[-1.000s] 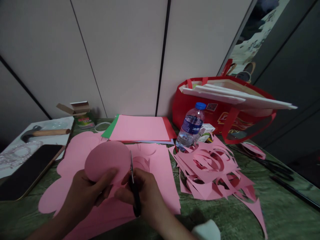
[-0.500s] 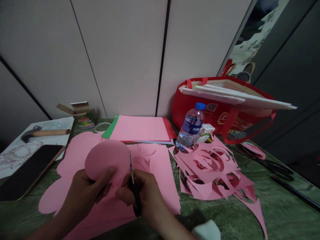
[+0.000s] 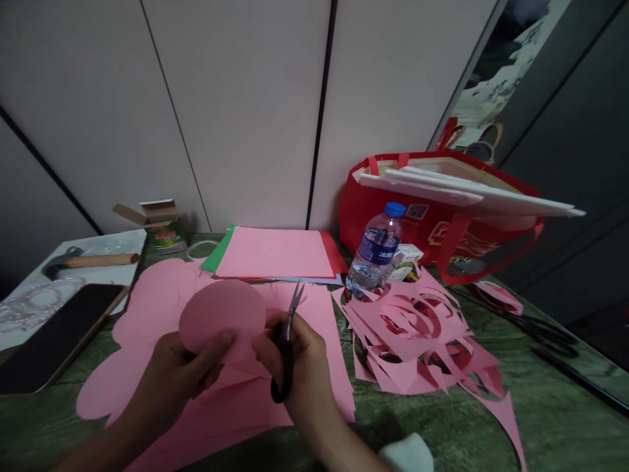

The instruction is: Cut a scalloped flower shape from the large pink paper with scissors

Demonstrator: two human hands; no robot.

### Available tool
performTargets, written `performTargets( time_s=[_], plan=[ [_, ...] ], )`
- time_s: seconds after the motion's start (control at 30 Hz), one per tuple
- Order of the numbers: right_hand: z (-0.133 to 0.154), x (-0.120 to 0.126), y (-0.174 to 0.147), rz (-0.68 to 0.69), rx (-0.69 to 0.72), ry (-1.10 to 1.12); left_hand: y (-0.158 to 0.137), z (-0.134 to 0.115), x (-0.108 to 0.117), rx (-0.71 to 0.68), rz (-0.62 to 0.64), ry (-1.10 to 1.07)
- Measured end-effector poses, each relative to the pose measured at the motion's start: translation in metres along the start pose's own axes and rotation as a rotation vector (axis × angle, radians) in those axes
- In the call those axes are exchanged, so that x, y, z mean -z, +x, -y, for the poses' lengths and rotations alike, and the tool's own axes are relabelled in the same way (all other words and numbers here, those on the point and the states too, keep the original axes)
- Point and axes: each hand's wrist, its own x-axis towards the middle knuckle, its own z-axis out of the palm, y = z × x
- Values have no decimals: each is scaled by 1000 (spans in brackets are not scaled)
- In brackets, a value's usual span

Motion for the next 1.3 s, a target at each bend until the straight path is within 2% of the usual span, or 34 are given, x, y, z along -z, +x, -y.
performTargets(
  time_s=[0.1, 0.2, 0.33, 0.43, 0.53, 0.77, 1.03, 1.3],
  plan=[
    [0, 1, 0, -13, 51, -7, 0, -1, -3, 37, 110, -43],
    [-4, 1, 0, 48, 23, 7, -2, -4, -4, 99, 141, -81],
    [-7, 1, -1, 156, -52, 16, -5, -10, -2, 87, 66, -49],
    [-6, 3, -1, 284, -61, 5, -6, -11, -1, 89, -41, -13],
    [-4, 4, -2, 366, -67, 5, -6, -11, -1, 108, -76, -5],
    [-7, 6, -3, 414, -97, 13, -4, -10, -2, 154, -128, -59],
    [-11, 6, -1, 412, -97, -7, -7, -15, 1, 138, -129, -77],
    [-14, 7, -2, 426, -56, 9, -5, -12, 2, 159, -53, -106]
  ],
)
